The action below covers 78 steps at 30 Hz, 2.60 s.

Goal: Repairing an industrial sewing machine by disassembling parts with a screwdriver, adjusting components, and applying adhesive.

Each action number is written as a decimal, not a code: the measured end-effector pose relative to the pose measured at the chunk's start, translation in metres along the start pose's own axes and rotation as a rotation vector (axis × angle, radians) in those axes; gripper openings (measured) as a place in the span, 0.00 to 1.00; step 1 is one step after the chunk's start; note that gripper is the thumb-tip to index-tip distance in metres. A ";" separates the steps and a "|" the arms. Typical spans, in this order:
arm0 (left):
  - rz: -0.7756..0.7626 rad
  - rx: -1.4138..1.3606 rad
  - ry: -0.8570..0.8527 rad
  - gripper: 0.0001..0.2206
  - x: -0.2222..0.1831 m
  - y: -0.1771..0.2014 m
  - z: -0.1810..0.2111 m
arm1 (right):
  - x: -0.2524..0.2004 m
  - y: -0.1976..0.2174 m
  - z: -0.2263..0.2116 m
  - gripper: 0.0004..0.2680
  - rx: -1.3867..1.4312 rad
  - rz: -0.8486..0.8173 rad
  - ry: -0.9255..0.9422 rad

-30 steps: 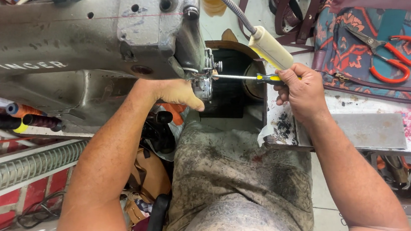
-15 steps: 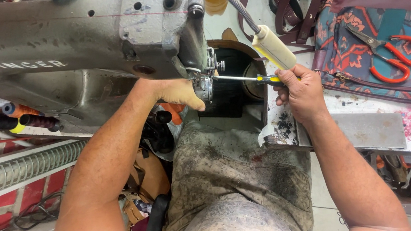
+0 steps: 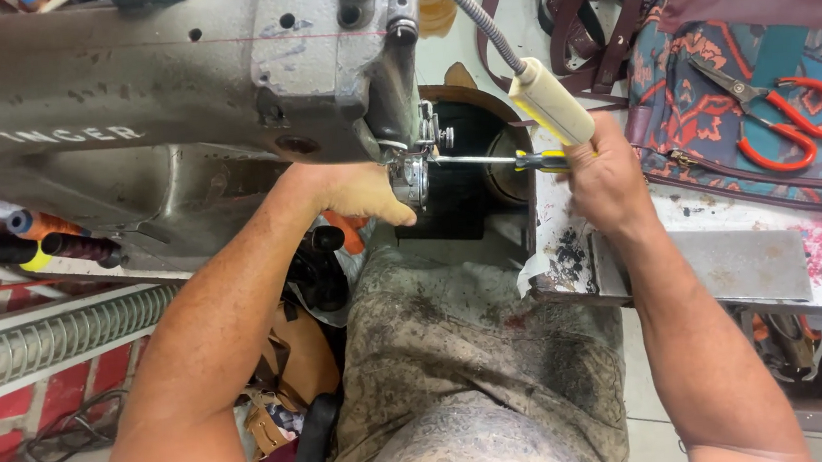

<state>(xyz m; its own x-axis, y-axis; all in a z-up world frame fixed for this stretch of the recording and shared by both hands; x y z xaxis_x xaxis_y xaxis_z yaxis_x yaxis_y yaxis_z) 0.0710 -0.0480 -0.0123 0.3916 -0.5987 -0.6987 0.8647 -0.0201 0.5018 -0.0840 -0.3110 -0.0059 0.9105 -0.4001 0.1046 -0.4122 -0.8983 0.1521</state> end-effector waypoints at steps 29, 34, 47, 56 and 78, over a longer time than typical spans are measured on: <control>0.125 0.344 -0.039 0.31 0.015 0.008 0.008 | -0.014 0.000 -0.008 0.10 -0.013 -0.029 0.405; 0.102 0.460 0.009 0.33 -0.046 0.014 0.089 | -0.048 0.032 -0.055 0.09 -0.442 0.130 0.772; 0.259 0.599 0.043 0.31 -0.052 0.030 0.059 | -0.076 0.114 -0.036 0.06 -1.294 0.507 0.682; 0.370 0.307 -0.220 0.48 -0.068 0.039 0.065 | -0.033 -0.133 0.011 0.22 0.409 -0.189 -0.088; 0.152 0.259 -0.223 0.29 -0.038 0.042 0.063 | -0.053 -0.127 0.051 0.06 0.654 0.395 -0.412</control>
<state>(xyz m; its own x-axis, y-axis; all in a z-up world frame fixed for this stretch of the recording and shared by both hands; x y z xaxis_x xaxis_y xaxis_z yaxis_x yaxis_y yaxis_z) 0.0723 -0.0762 0.0674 0.4067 -0.7698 -0.4920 0.6822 -0.1023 0.7240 -0.0777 -0.1847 -0.0810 0.6965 -0.6249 -0.3527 -0.7139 -0.5535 -0.4290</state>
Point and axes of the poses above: each hand's wrist, its own x-axis towards the middle knuckle, its own y-axis out of the back of the hand, z = x × y, the point moved 6 cm from there along x, towards the middle knuckle, and after that the axes turned 2 degrees about y, right-handed, at the moved point
